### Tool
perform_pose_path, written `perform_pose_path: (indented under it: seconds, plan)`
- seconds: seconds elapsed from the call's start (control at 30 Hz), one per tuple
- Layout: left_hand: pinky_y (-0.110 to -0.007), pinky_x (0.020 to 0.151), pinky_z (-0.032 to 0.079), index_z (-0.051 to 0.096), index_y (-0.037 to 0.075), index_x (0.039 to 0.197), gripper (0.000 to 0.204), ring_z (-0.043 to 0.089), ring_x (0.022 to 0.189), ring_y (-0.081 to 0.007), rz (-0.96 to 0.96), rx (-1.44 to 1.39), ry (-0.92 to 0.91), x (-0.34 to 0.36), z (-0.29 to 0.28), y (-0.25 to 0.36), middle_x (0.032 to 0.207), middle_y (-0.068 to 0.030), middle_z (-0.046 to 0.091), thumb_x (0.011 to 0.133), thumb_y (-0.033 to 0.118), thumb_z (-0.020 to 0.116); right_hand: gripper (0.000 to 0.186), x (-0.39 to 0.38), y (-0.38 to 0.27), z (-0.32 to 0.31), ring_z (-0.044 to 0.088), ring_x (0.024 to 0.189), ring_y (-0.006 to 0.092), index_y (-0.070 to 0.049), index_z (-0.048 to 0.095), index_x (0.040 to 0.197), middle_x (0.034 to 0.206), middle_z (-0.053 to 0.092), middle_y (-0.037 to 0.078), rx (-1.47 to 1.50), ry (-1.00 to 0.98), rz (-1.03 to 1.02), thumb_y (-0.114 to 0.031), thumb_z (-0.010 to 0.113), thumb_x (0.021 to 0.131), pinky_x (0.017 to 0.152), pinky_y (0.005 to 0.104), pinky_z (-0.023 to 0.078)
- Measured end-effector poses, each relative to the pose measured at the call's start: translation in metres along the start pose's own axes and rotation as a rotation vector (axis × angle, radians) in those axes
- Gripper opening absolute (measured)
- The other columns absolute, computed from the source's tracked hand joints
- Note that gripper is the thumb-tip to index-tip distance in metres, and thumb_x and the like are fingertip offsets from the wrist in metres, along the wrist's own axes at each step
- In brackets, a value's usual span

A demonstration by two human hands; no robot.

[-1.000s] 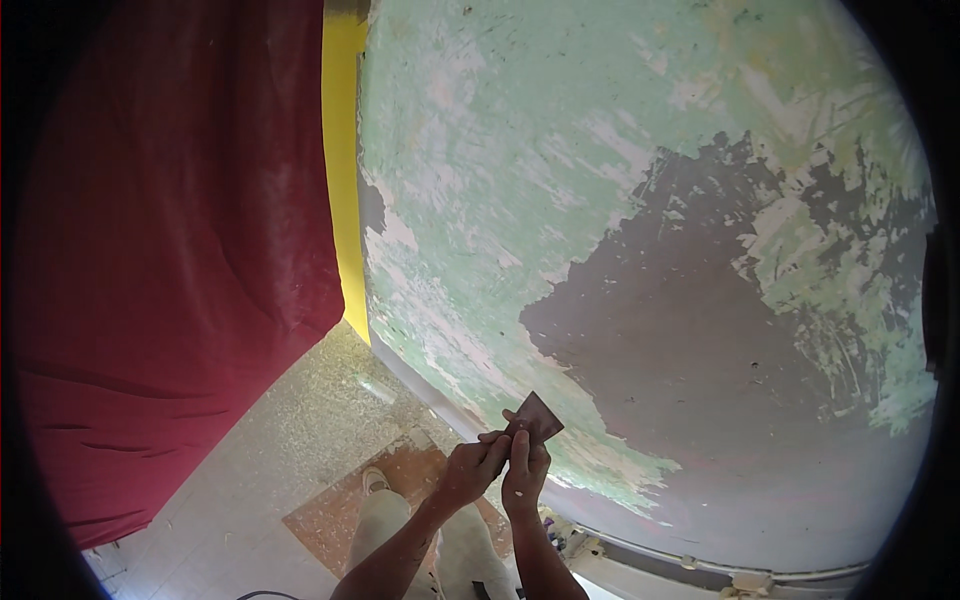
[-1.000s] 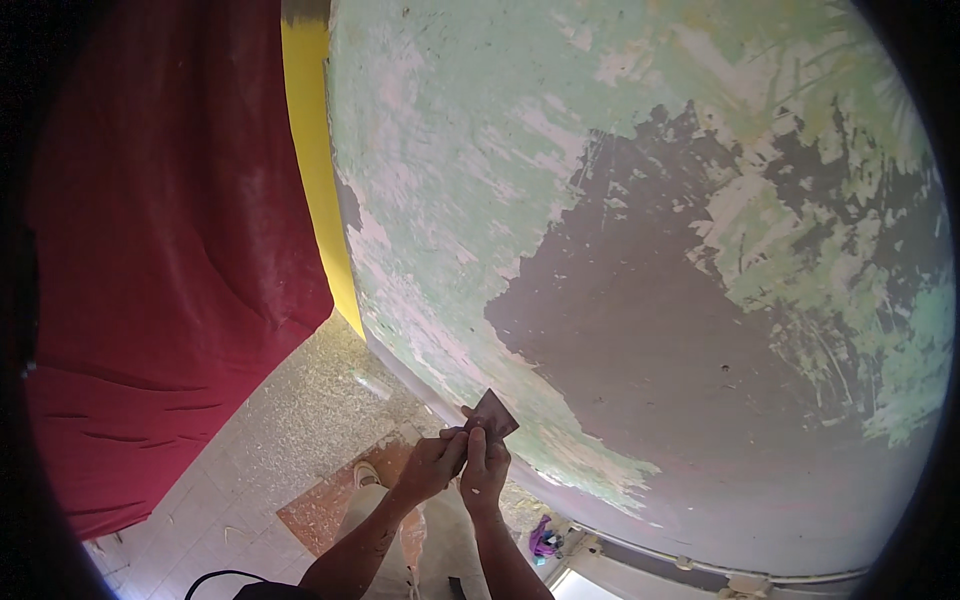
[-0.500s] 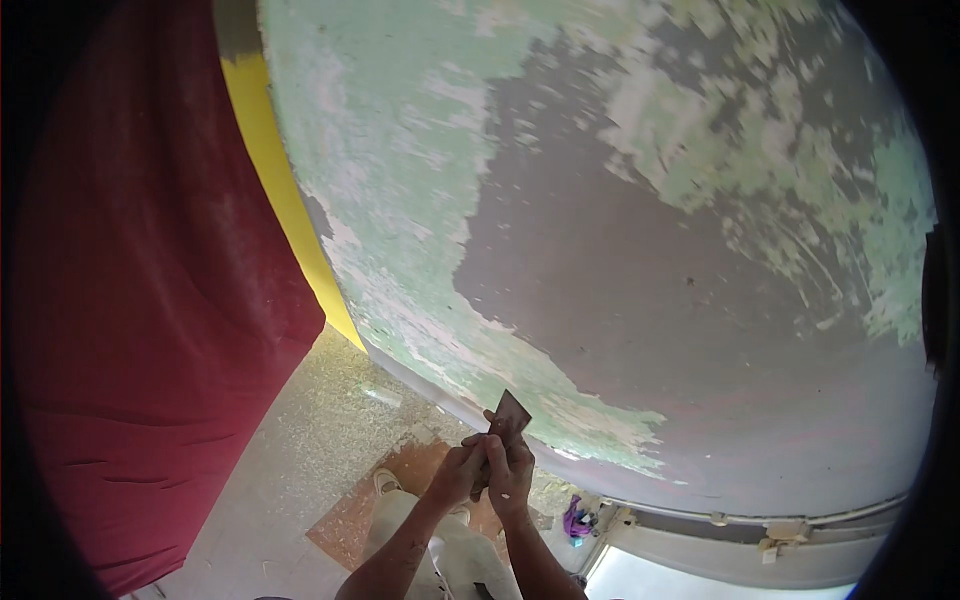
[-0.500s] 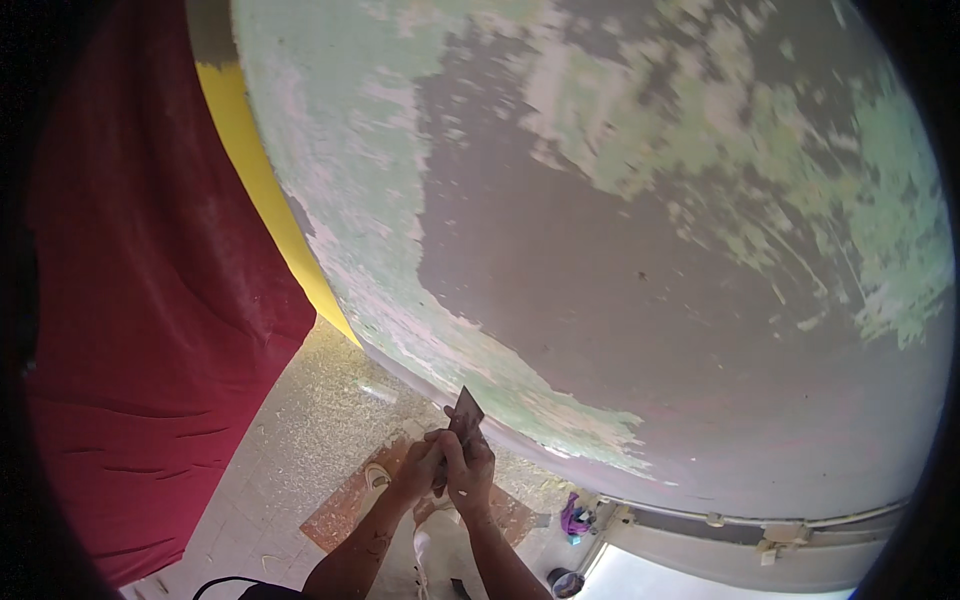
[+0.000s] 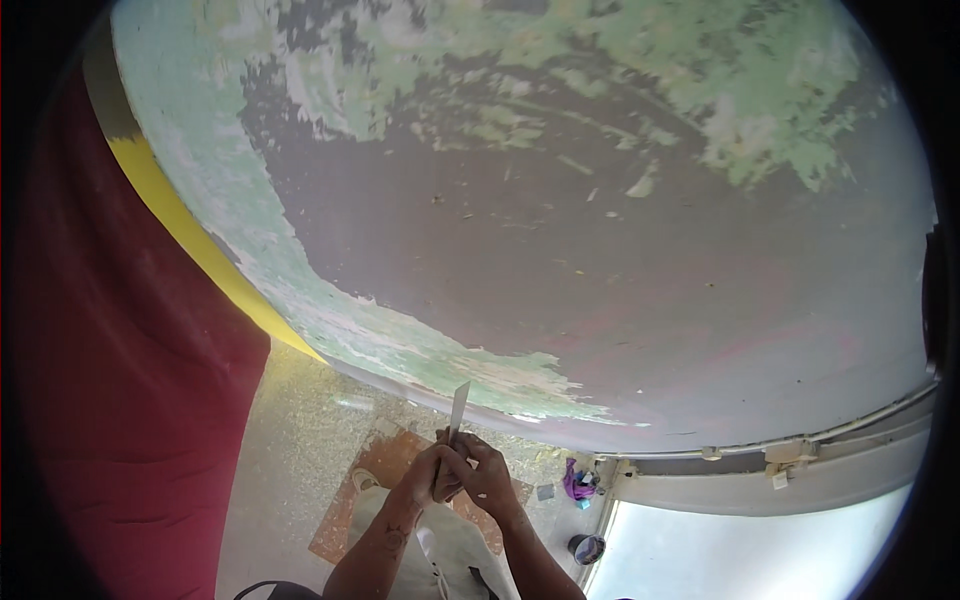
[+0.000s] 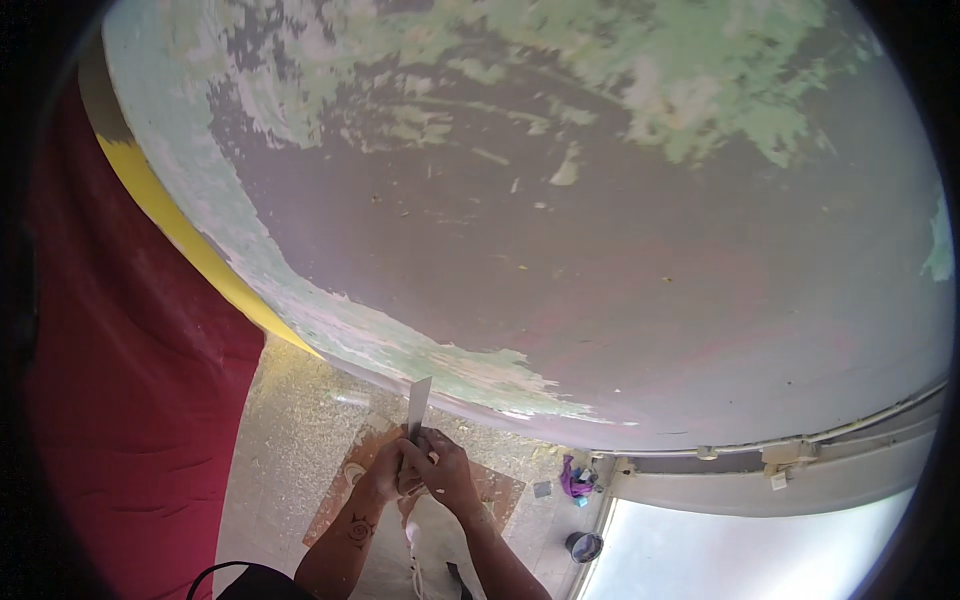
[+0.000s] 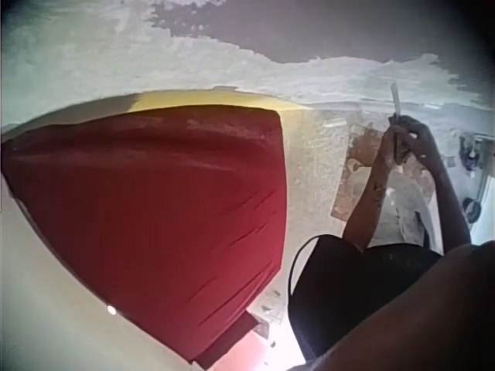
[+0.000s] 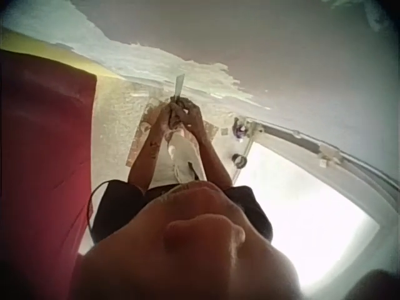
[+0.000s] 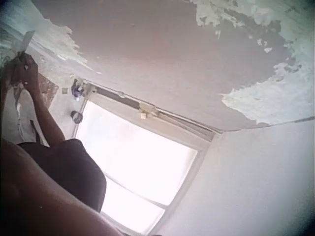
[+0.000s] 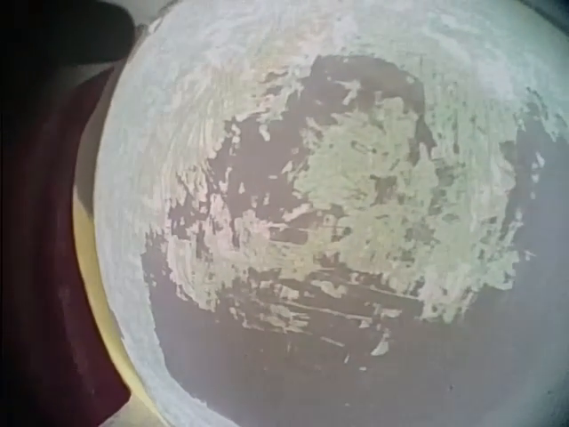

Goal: Scraping old paint off a ceiling using a putty knife.

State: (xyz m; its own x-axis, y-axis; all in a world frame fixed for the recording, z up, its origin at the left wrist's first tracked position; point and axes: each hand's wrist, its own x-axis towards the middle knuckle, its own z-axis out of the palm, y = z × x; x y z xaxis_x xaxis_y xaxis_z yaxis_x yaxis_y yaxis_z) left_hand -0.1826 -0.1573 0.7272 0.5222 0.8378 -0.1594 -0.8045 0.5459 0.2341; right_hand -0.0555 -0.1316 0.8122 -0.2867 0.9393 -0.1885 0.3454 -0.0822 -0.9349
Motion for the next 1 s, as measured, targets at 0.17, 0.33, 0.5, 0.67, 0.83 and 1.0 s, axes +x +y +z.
perform_pose_path:
  seconds: [0.17,0.33,0.5,0.67,0.83,1.0]
  plan:
    - [-0.035,0.052,0.052,0.062,0.005,0.1,0.05,0.059,0.057,-0.0204,-0.143,0.09,0.233,-0.009,0.054,0.015,0.071,-0.0083,0.06,0.106,0.046,0.033,0.032,-0.016,-0.043,-0.018,0.068,0.09,0.0175,0.0,0.065,0.121,0.104,0.073,0.013,0.077,0.019,0.026,-0.022,0.053,0.102,0.083,0.0316,0.053]
    - [-0.038,0.07,0.056,0.063,0.001,0.101,0.065,0.067,0.077,-0.0237,-0.282,0.504,0.052,-0.03,0.072,0.06,0.085,-0.0106,0.065,0.103,0.059,0.032,0.048,-0.011,-0.062,-0.021,0.069,0.084,0.0194,0.005,0.052,0.134,0.087,0.072,0.013,0.368,0.352,-0.139,-0.033,0.034,0.11,0.084,0.0345,0.053]
    - [-0.039,0.075,0.054,0.062,0.004,0.099,0.063,0.067,0.082,-0.0227,-0.191,0.682,0.042,-0.068,0.067,0.116,0.089,-0.0095,0.065,0.102,0.06,0.033,0.058,-0.006,-0.087,-0.004,0.067,0.075,0.0202,0.004,0.049,0.136,0.075,0.064,0.007,0.588,0.395,-0.142,-0.044,0.032,0.109,0.076,0.0337,0.055]
    - [-0.041,0.08,0.053,0.061,0.005,0.1,0.06,0.067,0.088,-0.0245,-0.082,0.659,0.074,-0.102,0.066,0.152,0.094,-0.0101,0.065,0.102,0.058,0.034,0.056,-0.008,-0.097,0.051,0.067,0.079,0.0193,0.004,0.049,0.136,0.081,0.066,0.009,0.552,0.264,-0.087,-0.042,0.031,0.109,0.075,0.0323,0.054]
    - [-0.047,0.098,0.048,0.06,0.005,0.107,0.057,0.062,0.111,-0.0294,-0.012,0.635,0.124,-0.131,0.057,0.183,0.107,-0.0134,0.064,0.104,0.056,0.035,0.055,-0.007,-0.129,0.086,0.067,0.081,0.02,0.003,0.049,0.136,0.083,0.066,0.01,0.525,0.218,-0.144,-0.042,0.03,0.11,0.076,0.0327,0.054]
    - [-0.052,0.107,0.042,0.06,0.004,0.114,0.059,0.053,0.129,-0.0331,0.0,0.507,0.053,-0.149,0.056,0.205,0.123,-0.017,0.062,0.103,0.056,0.035,0.057,-0.001,-0.164,0.113,0.066,0.087,0.0224,0.002,0.046,0.136,0.085,0.066,0.012,0.831,0.751,-0.3,-0.046,0.031,0.108,0.081,0.0347,0.052]
